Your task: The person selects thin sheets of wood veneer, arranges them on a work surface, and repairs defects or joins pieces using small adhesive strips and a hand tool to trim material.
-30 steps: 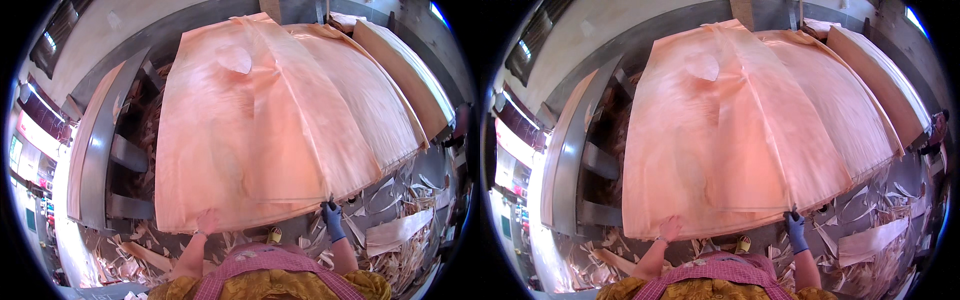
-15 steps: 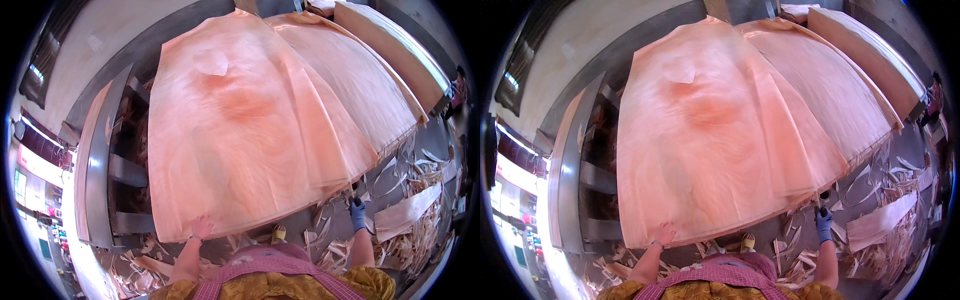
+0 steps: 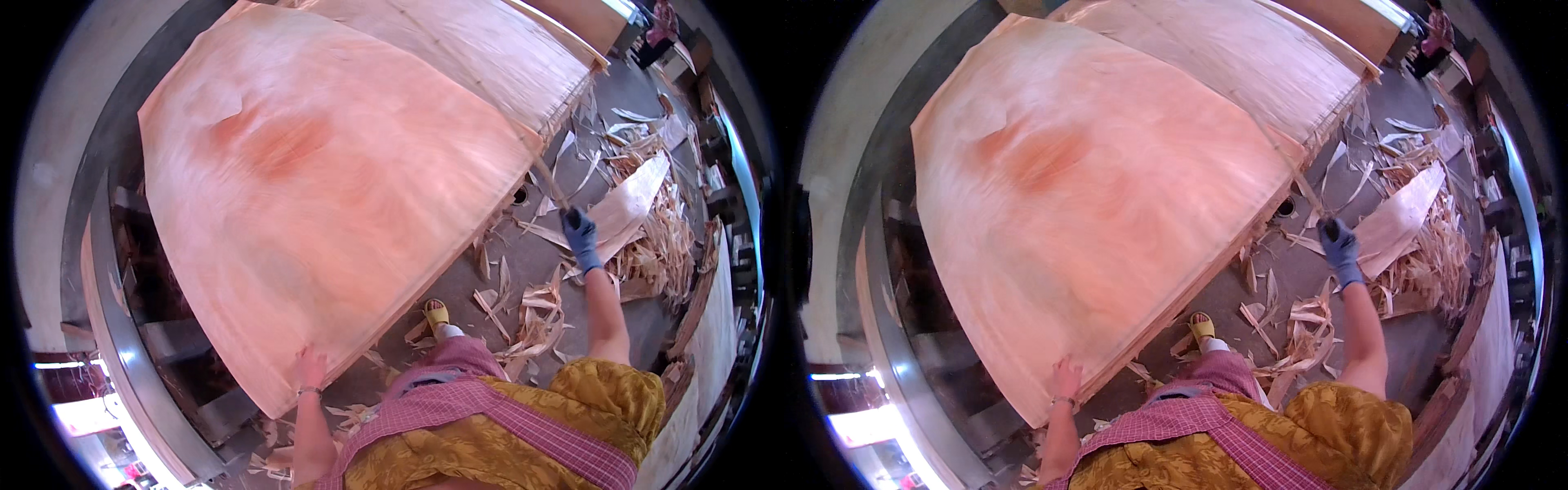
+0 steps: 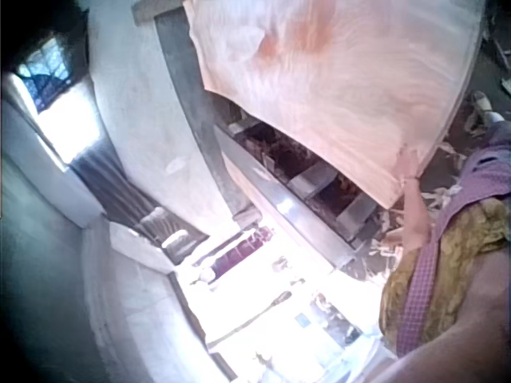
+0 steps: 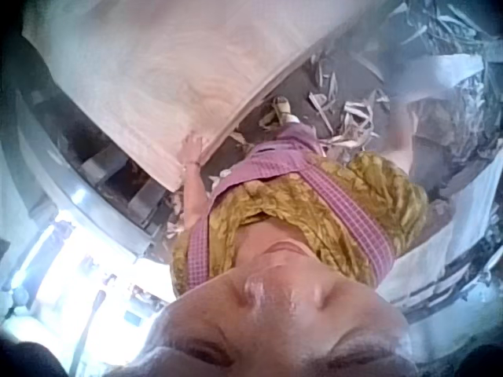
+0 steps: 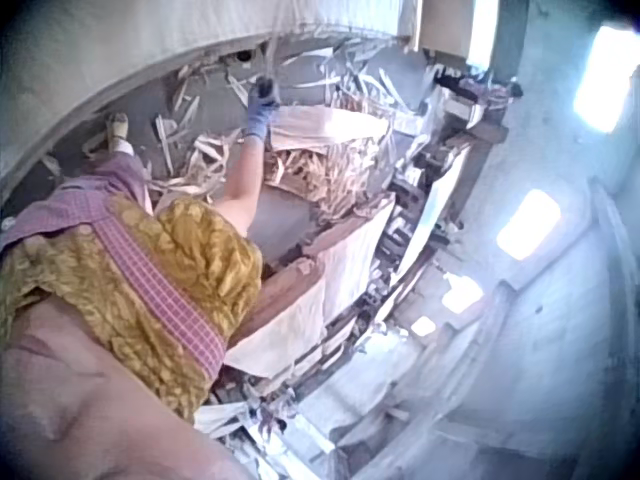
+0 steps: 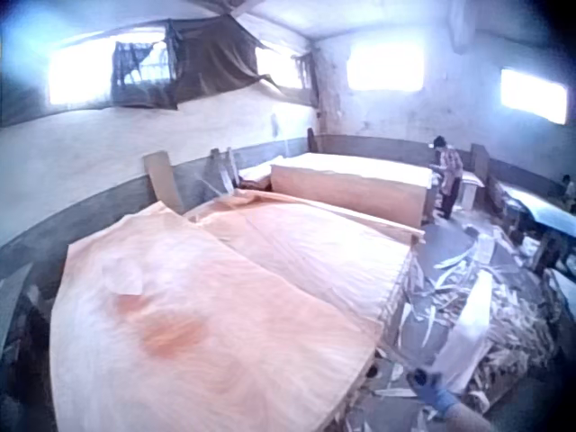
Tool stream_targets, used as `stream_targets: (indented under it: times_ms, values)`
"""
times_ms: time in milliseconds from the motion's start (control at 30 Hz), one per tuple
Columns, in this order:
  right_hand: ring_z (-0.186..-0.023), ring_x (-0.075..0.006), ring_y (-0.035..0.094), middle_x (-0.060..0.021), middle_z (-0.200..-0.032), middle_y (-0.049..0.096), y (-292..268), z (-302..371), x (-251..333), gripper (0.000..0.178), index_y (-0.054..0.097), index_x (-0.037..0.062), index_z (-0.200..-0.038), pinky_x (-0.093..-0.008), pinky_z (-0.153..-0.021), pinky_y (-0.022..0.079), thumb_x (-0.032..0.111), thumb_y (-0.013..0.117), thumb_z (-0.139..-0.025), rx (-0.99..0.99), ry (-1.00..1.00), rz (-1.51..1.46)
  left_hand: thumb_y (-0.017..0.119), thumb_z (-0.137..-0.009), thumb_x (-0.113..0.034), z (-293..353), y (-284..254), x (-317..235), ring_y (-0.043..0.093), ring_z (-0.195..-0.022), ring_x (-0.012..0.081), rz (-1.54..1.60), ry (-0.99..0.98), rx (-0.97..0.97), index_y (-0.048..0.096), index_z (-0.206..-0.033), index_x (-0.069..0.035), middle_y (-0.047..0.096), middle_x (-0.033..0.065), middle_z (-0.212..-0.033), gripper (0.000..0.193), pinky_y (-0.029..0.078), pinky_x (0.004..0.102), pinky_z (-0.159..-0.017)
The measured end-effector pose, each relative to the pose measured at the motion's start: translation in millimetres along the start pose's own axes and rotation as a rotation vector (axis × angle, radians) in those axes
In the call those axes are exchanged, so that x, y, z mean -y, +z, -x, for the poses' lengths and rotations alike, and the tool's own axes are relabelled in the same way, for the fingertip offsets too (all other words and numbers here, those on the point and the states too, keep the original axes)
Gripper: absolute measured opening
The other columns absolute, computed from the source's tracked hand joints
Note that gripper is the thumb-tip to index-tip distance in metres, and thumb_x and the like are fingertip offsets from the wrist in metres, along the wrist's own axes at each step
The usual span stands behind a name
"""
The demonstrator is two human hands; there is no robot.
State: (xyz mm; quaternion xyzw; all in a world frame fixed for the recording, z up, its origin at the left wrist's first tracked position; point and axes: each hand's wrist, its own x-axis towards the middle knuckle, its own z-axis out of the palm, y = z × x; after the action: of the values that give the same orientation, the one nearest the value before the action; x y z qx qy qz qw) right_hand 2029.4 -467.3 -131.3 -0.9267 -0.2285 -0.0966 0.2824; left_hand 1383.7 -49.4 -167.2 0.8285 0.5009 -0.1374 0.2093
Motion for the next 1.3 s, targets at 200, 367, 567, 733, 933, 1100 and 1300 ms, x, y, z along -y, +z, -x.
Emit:
stream_targets:
  times_ms: [200, 367, 567, 733, 933, 1100, 1300]
  values:
    - [-0.053, -0.0176, 0.048, -0.0064, -0.059, 0.053, 97.1, 148.9, 161.1, 0.017, 0.06, 0.0021, -0.078, -0.0349, -0.052, 0.041, 0.013, 0.066, -0.091, 0.452, 0.09, -0.586, 0.057, -0.088, -0.032, 56.3, 11.7, 21.8, 0.055, -0.115, 0.0374, -0.025, 0.034, -0.04, 0.062, -0.122, -0.01, 0.058, 0.0186, -0.127, 0.04, 0.044, 0.0476, -0.1]
    - [-0.044, -0.0066, 0.048, 0.0016, -0.061, 0.057, 112.3, 330.8, 369.8, 0.018, 0.066, 0.006, -0.087, -0.0244, -0.039, 0.035, 0.023, 0.065, -0.095, 0.877, 0.286, -1.026, 0.058, -0.091, -0.035, 165.4, 59.5, 104.5, 0.055, -0.116, 0.037, 0.242, 0.042, -0.204, 0.054, -0.131, -0.011, 0.055, 0.0184, -0.129, 0.047, 0.045, 0.0493, -0.098]
    - [-0.037, -0.0111, 0.046, -0.0015, -0.051, 0.051, 114.9, 504.7, 562.6, 0.035, 0.064, 0.0056, -0.082, -0.0261, -0.035, 0.032, 0.038, 0.064, -0.095, 1.242, 0.148, -0.933, 0.06, -0.09, -0.031, 347.5, 105.0, 256.5, 0.059, -0.111, 0.0368, 0.621, -0.117, -0.168, 0.055, -0.132, -0.013, 0.055, 0.0182, -0.122, 0.047, 0.049, 0.0454, -0.093]
    - [-0.036, -0.0115, 0.043, -0.0013, -0.05, 0.049, 126.3, 628.1, 698.2, 0.038, 0.063, 0.0047, -0.085, -0.0271, -0.034, 0.032, 0.042, 0.063, -0.095, 1.473, 0.063, -0.927, 0.059, -0.089, -0.028, 469.5, 134.8, 374.0, 0.06, -0.109, 0.0359, 0.755, -0.501, -0.381, 0.064, -0.122, -0.007, 0.063, 0.0191, -0.113, 0.039, 0.049, 0.0434, -0.093]
    - [-0.036, -0.0111, 0.043, 0.0017, -0.053, 0.05, 177.1, 781.8, 863.1, 0.026, 0.06, 0.0151, -0.085, -0.0252, -0.034, 0.035, 0.039, 0.063, -0.095, 1.626, -0.048, -0.911, 0.061, -0.091, -0.028, 528.5, 141.2, 509.4, 0.065, -0.1, 0.0337, 0.935, -0.573, -0.52, 0.064, -0.119, -0.003, 0.066, 0.0202, -0.108, 0.037, 0.051, 0.0419, -0.087]
    - [-0.04, -0.0103, 0.045, 0.0022, -0.057, 0.05, 203.8, 926.0, 1019.5, 0.026, 0.058, 0.0159, -0.087, -0.0246, -0.035, 0.036, 0.04, 0.065, -0.094, 1.691, -0.08, -0.941, 0.064, -0.092, -0.03, 549.1, 98.8, 663.6, 0.066, -0.098, 0.0312, 1.043, -0.55, -0.589, 0.062, -0.121, -0.003, 0.067, 0.0194, -0.108, 0.04, 0.052, 0.0392, -0.087]
    - [-0.047, -0.013, 0.049, -0.0001, -0.062, 0.051, 223.4, 1142.7, 1166.1, 0.033, 0.064, 0.0114, -0.109, -0.0284, -0.042, 0.041, 0.041, 0.063, -0.094, 1.859, 0.107, -0.983, 0.061, -0.096, -0.034, 577.8, 29.0, 852.7, 0.064, -0.099, 0.0173, 1.35, -0.458, -0.695, 0.058, -0.128, -0.002, 0.067, 0.0085, -0.107, 0.045, 0.05, 0.0312, -0.088]
